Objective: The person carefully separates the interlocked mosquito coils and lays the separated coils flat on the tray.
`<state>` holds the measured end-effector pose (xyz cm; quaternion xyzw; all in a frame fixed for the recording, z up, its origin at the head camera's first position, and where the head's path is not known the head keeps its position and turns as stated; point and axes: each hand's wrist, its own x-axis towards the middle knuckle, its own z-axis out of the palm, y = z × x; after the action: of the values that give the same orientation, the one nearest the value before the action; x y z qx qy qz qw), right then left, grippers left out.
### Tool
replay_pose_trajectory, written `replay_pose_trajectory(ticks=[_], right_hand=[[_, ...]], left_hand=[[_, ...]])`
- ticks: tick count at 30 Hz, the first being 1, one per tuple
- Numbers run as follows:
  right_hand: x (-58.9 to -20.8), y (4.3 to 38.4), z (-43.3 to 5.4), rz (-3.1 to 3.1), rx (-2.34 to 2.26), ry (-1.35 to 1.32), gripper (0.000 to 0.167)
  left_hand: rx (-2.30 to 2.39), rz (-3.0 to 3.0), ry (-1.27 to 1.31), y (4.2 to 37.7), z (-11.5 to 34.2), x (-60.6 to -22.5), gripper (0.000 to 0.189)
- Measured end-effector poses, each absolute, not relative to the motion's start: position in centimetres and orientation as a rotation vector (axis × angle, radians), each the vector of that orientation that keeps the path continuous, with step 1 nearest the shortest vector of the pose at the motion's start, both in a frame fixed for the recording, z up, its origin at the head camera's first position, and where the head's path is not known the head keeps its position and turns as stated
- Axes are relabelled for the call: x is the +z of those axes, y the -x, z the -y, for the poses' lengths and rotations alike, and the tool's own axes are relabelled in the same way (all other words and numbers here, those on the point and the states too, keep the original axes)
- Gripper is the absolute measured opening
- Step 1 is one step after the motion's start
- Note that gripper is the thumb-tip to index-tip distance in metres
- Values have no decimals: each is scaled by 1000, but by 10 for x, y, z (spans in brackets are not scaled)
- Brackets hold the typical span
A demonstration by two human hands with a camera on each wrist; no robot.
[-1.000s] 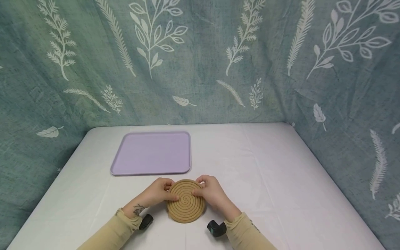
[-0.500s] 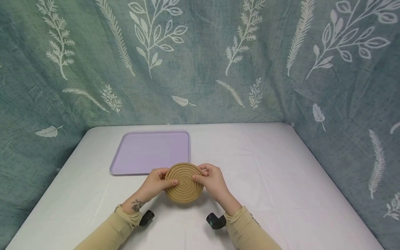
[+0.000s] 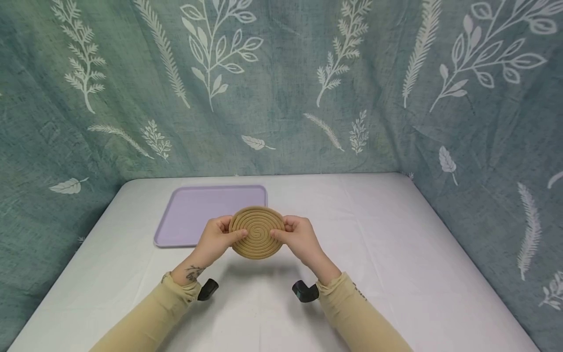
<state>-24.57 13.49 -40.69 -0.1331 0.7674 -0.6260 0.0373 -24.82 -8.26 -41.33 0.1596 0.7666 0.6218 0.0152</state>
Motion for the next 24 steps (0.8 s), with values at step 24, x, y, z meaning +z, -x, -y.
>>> replay_pose_trajectory(ticks=[24], right_hand=[[-328,301,-129,-2526,-2060,637,22]], left_hand=[[1964,-2615,-668,300,80,-324,26]])
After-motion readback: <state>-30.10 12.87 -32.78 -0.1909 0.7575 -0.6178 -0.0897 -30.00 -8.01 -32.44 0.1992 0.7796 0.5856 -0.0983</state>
